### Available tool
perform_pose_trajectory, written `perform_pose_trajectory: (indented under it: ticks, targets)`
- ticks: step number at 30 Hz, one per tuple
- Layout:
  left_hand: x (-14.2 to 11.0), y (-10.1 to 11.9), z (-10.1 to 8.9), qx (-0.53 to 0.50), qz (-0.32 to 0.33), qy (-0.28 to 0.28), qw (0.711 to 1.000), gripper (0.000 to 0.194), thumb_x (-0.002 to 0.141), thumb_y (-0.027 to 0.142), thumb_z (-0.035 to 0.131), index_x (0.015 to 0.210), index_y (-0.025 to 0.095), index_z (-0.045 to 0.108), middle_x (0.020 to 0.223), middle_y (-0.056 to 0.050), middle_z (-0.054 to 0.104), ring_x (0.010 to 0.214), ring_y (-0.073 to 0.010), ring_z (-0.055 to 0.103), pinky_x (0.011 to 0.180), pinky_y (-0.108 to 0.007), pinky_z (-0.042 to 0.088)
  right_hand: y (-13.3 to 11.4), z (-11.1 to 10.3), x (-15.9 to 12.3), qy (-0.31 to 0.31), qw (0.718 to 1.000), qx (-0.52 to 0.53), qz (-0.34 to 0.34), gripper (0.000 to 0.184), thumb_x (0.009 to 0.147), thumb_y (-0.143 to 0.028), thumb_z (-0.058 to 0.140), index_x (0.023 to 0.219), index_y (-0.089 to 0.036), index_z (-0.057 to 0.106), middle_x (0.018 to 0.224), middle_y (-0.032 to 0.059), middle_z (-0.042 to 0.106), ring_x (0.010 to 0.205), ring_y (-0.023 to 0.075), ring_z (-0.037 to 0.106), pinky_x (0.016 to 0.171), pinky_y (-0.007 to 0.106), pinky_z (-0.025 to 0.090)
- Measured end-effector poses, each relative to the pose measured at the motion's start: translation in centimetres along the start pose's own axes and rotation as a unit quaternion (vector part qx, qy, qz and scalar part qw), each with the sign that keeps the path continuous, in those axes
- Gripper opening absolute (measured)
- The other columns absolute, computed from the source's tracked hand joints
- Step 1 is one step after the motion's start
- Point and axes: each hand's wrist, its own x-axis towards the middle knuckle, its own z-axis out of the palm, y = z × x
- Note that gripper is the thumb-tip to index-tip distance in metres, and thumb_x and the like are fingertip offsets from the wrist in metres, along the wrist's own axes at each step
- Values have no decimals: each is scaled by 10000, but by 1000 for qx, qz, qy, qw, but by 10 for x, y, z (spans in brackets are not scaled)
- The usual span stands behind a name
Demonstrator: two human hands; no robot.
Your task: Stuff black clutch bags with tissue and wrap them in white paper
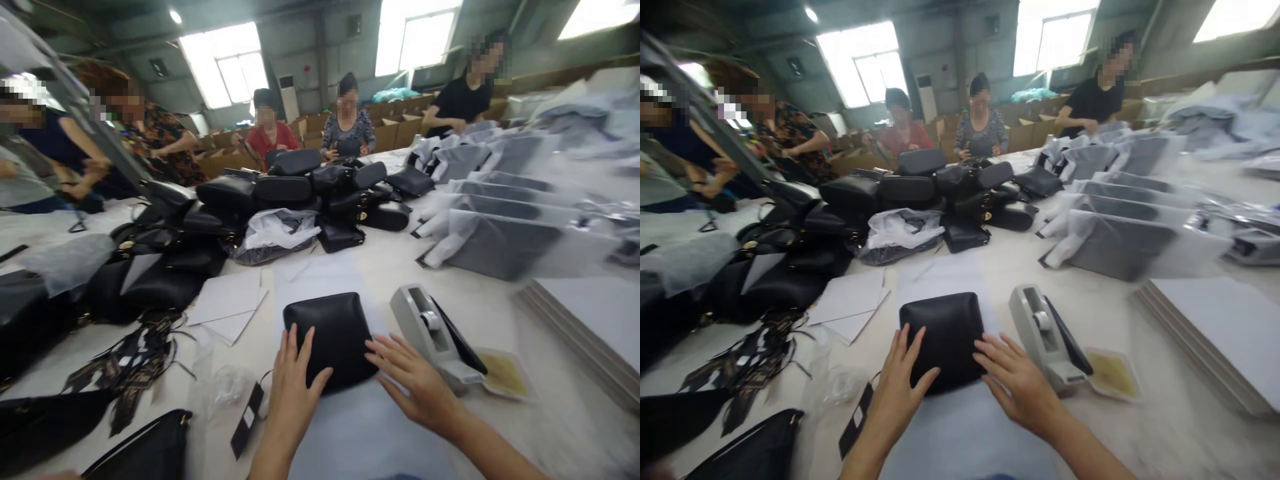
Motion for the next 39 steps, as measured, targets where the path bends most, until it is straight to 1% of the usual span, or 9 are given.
perform_pose_trajectory:
  ticks: [6,10,13,15,20,24,30,34,39]
  targets:
    - [-1,-4,35,28,8,30,999,718,892,464,565,1519,311,250,1647,-79,23,1489,-360,109,1119,-570,341,44,-62,-64,194,930,-177,259,338,966,-272,484,1261,-182,624,1355,115,583,1350,297,432,1125,519,365]
    - [0,-7,35,37,12,31,999,728,886,497,562,1519,318,248,1646,-79,36,1484,-368,132,1104,-581,360,67,-59,-131,114,886,-294,341,373,975,-377,449,1154,-153,688,1406,165,523,1389,367,346,1062,584,382]
    - [0,-7,33,38,7,30,999,730,882,494,571,1516,313,258,1646,-83,35,1485,-371,126,1104,-577,362,73,-42,-163,22,889,-303,343,388,962,-439,439,1100,-201,712,1455,140,475,1388,404,332,989,639,412]
    - [0,-6,33,35,6,34,999,725,882,461,587,1514,313,265,1646,-85,37,1485,-367,131,1106,-568,367,74,-43,-164,34,900,-294,319,406,966,-459,413,1066,-213,720,1436,137,495,1365,410,368,968,650,421]
    - [-2,-1,32,11,3,42,999,760,856,302,648,1508,348,260,1646,-59,57,1488,-341,139,1118,-535,368,65,-86,-83,233,927,-188,226,272,960,-391,505,1064,-228,697,1341,80,583,1271,304,512,1097,499,390]
    - [-3,2,34,6,-15,45,999,808,813,193,678,1500,348,282,1646,-54,61,1489,-333,136,1129,-516,357,63,-91,34,179,974,-55,127,226,944,-375,564,1104,-260,675,1229,35,660,1144,219,611,1042,371,473]
    - [-5,0,37,-4,-32,15,999,887,763,100,653,1504,380,254,1649,-7,-23,1493,-321,99,1138,-509,343,100,1,189,-132,990,-49,29,504,940,-372,568,1386,-145,513,1449,109,496,1376,247,401,1156,373,334]
    - [-3,-2,41,-1,-47,8,999,927,709,63,645,1502,364,272,1640,0,-43,1490,-335,94,1143,-516,327,127,66,240,-157,984,-79,38,445,924,-317,578,1318,-110,574,1403,163,532,1335,283,452,1103,389,388]
    - [4,-14,53,7,-45,-12,999,999,619,75,733,1487,345,318,1628,-42,-22,1480,-377,88,1133,-503,346,150,111,253,-128,981,-121,77,415,954,-285,496,1323,-105,555,1416,198,504,1327,300,450,1068,419,394]
